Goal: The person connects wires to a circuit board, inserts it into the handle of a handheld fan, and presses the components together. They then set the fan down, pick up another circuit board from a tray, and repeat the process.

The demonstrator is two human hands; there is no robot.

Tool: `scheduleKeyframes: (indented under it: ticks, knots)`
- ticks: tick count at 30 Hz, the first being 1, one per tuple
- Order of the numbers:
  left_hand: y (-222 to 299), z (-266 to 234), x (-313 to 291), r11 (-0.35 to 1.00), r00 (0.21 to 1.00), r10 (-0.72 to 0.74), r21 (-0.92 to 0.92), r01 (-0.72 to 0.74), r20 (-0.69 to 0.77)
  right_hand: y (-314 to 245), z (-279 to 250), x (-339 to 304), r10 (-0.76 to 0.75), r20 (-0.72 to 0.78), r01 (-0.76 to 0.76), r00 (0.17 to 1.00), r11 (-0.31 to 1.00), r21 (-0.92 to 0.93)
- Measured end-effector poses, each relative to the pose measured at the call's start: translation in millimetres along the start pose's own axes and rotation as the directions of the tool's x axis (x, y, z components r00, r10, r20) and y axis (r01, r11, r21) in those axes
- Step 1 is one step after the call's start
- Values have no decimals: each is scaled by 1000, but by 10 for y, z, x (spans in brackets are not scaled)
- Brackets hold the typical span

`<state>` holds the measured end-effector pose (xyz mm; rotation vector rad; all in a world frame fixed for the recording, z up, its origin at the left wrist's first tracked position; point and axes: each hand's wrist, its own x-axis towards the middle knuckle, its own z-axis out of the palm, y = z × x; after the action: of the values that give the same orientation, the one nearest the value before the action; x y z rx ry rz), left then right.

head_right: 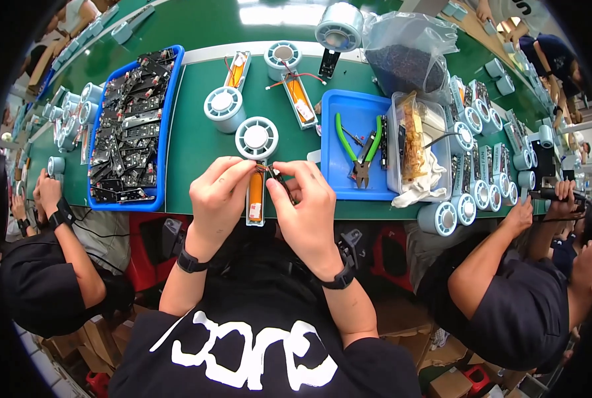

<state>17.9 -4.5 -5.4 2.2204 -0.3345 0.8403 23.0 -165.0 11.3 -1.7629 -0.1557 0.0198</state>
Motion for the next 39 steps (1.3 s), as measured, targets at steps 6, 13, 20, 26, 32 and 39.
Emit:
scheduleKeyframes:
  ticks: [6, 13, 20, 26, 32, 39]
  knots:
    - [-28, 23, -16, 995, 999, 49, 85, -50, 14, -79, 50, -34, -94, -34, 88, 995, 986, -143]
    - [38, -166, 75, 957, 941, 44, 257, -137, 335, -105, 108, 21, -200, -1, 194, 980, 952, -238]
    - [58, -134, -11, 993, 954, -59, 118, 25, 294, -93, 156, 53, -146, -42, 132, 988, 960, -249]
    - [114, -56, -212, 886, 924, -373, -260, 383, 88, -148, 249, 17, -155, -65, 129, 986, 943, -306]
    - [120, -86, -245, 853, 910, -377, -317, 414, 174, -119, 441, -31, -266, -120, 161, 956, 823, -545]
    - [19, -148, -236, 768, 865, -426, -401, 500, 265, -16, 511, -18, -244, -147, 111, 959, 795, -596]
